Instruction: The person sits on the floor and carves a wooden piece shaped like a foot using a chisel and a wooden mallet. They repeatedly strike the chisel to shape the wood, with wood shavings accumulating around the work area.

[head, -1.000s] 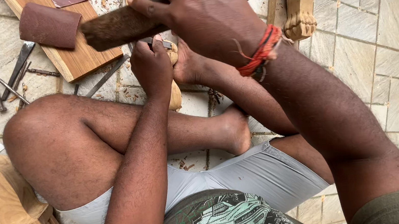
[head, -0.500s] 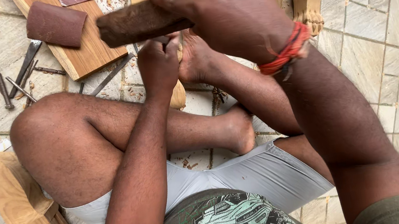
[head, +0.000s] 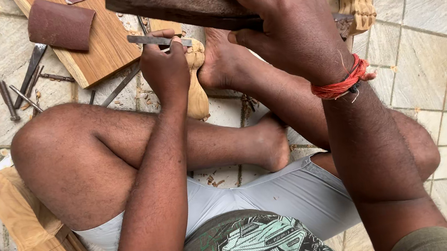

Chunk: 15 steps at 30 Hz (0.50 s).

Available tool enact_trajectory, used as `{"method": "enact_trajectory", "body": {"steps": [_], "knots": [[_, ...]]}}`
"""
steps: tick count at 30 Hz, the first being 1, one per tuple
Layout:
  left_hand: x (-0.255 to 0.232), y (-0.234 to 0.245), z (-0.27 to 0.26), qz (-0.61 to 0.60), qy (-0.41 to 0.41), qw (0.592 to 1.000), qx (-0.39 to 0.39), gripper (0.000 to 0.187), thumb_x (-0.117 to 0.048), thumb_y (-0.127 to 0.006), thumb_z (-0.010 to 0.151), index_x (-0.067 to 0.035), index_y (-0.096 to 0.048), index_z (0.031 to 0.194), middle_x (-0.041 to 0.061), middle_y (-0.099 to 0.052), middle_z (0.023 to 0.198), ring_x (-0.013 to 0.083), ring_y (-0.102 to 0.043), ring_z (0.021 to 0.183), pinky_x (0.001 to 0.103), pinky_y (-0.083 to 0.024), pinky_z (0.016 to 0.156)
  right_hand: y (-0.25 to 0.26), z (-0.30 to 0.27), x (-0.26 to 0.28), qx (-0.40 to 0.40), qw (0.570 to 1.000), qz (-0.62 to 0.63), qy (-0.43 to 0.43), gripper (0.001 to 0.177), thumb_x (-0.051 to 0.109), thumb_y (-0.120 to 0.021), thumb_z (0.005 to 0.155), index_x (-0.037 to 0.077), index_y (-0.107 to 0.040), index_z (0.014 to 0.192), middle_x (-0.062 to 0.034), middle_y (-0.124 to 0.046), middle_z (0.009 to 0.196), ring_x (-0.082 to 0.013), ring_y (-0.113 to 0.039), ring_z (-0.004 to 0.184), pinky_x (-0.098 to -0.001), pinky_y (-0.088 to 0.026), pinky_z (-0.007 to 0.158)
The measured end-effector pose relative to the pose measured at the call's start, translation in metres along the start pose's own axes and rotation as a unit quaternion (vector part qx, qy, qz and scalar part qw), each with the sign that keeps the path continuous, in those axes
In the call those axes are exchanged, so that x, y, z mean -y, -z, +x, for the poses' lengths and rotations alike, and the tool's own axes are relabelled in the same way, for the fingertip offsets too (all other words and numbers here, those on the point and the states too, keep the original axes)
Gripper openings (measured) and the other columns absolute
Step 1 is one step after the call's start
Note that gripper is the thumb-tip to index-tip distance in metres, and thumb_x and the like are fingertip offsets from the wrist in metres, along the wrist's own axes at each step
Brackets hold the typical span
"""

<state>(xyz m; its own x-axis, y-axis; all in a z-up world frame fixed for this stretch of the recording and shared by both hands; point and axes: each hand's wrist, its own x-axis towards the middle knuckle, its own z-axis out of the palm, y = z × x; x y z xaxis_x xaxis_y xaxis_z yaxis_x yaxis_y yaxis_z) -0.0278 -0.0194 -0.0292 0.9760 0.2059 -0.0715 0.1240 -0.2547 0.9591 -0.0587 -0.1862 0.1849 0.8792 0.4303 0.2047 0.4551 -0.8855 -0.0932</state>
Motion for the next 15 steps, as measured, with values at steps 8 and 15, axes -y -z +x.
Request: {"method": "enact_trajectory", "body": {"steps": [8,15], "knots": [[0.008,-0.011,-0.003,-0.003,-0.043,0.999,-0.022,0.010,-0.008,-0.065,0.092,-0.005,-0.063,0.101,0.011,-0.073,0.096,0.0223,-0.077,0.086,0.035,-0.064,0.076,-0.004,0.031,0.017,-0.067,0.990,-0.032,0.117,0.058,0.027,-0.087,0.094,0.018,-0.061,0.146,-0.0043,-0.069,0.116,-0.0225,-0.070,0.101,-0.0380,-0.058,0.083],[0.009,-0.013,0.000,0.033,-0.050,0.998,-0.033,0.018,-0.012,-0.065,0.092,0.001,-0.062,0.103,0.018,-0.073,0.099,0.0334,-0.074,0.094,0.048,-0.057,0.086,0.001,0.062,0.042,0.050,0.987,-0.093,0.122,0.077,0.029,-0.082,0.066,0.020,-0.066,0.141,-0.0075,-0.071,0.102,-0.0271,-0.068,0.089,-0.0412,-0.053,0.067]]}}
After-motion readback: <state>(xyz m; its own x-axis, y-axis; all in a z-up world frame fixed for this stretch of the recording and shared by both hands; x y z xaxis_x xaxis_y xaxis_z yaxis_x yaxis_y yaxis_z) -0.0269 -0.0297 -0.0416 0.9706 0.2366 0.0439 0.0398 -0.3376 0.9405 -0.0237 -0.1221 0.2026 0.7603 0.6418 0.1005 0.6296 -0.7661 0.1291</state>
